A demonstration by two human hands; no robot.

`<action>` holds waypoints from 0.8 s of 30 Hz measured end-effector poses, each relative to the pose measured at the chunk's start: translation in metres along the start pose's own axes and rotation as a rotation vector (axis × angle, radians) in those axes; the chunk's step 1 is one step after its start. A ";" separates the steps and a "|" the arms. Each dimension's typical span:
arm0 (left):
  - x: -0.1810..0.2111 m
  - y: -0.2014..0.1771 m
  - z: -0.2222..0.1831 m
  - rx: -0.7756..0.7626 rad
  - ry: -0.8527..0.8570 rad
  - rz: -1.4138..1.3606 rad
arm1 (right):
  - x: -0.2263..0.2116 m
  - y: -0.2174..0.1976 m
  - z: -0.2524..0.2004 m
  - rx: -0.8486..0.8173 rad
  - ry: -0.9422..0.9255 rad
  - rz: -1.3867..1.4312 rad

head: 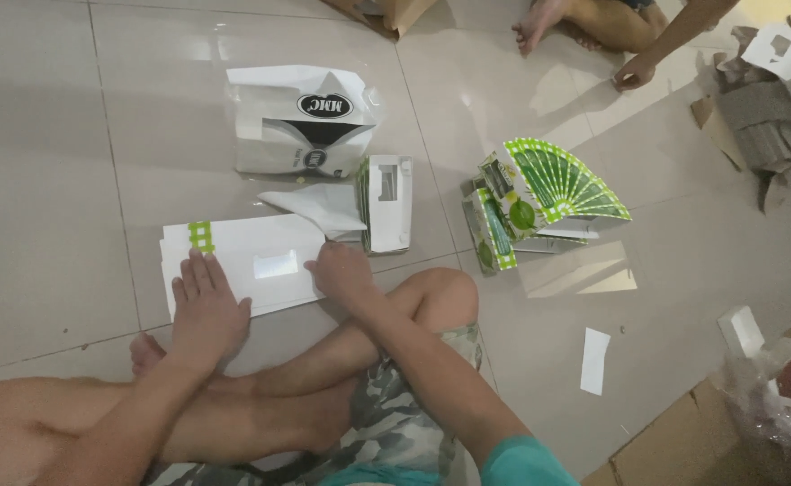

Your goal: Assembling small cardboard boxes by folding and tucking flaps on a tiled floor.

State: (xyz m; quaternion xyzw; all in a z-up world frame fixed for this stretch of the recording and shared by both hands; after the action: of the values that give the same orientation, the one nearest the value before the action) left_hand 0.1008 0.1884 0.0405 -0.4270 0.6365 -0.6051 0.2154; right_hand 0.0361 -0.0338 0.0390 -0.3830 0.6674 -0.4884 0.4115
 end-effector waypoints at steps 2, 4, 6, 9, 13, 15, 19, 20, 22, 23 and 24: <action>-0.003 0.005 0.000 -0.017 0.021 0.050 | -0.005 0.001 0.000 0.025 -0.036 -0.050; 0.000 0.005 0.001 -0.036 0.045 0.095 | -0.008 -0.003 -0.002 0.048 -0.070 -0.106; 0.003 -0.004 0.003 -0.025 0.032 0.130 | -0.012 -0.014 -0.005 0.115 -0.146 -0.186; 0.005 -0.009 0.011 -0.028 0.028 0.082 | -0.016 -0.019 -0.008 0.146 -0.139 -0.233; 0.002 -0.009 0.021 -0.009 0.034 0.060 | -0.041 -0.028 -0.019 0.255 -0.195 -0.213; 0.003 -0.015 0.022 0.006 0.065 0.063 | -0.064 -0.052 -0.031 0.241 -0.297 0.002; -0.022 -0.023 0.045 0.083 -0.095 -0.270 | -0.035 -0.034 -0.008 0.205 -0.190 0.228; -0.032 -0.036 0.046 0.157 -0.239 -0.503 | -0.020 -0.020 0.000 0.227 -0.049 0.496; -0.048 -0.054 0.048 0.244 -0.393 -0.751 | -0.002 -0.013 0.009 0.242 0.074 0.755; -0.053 -0.058 0.050 0.145 -0.395 -0.766 | 0.004 -0.017 0.007 0.187 0.167 0.964; -0.059 -0.062 0.053 0.046 -0.397 -0.780 | 0.010 -0.021 0.006 0.128 0.263 1.171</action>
State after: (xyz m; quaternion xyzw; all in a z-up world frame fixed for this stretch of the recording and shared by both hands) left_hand 0.1921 0.2112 0.0761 -0.7384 0.3604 -0.5614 0.0982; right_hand 0.0403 -0.0494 0.0570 0.1371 0.7818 -0.2631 0.5484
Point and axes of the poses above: each hand's wrist, its own z-axis towards the middle knuckle, its own y-axis out of the palm, x = y × z, the point moved 2 cm from there along z, towards the middle knuckle, and after that the axes turned 9 degrees about x, right-handed, at the moved point
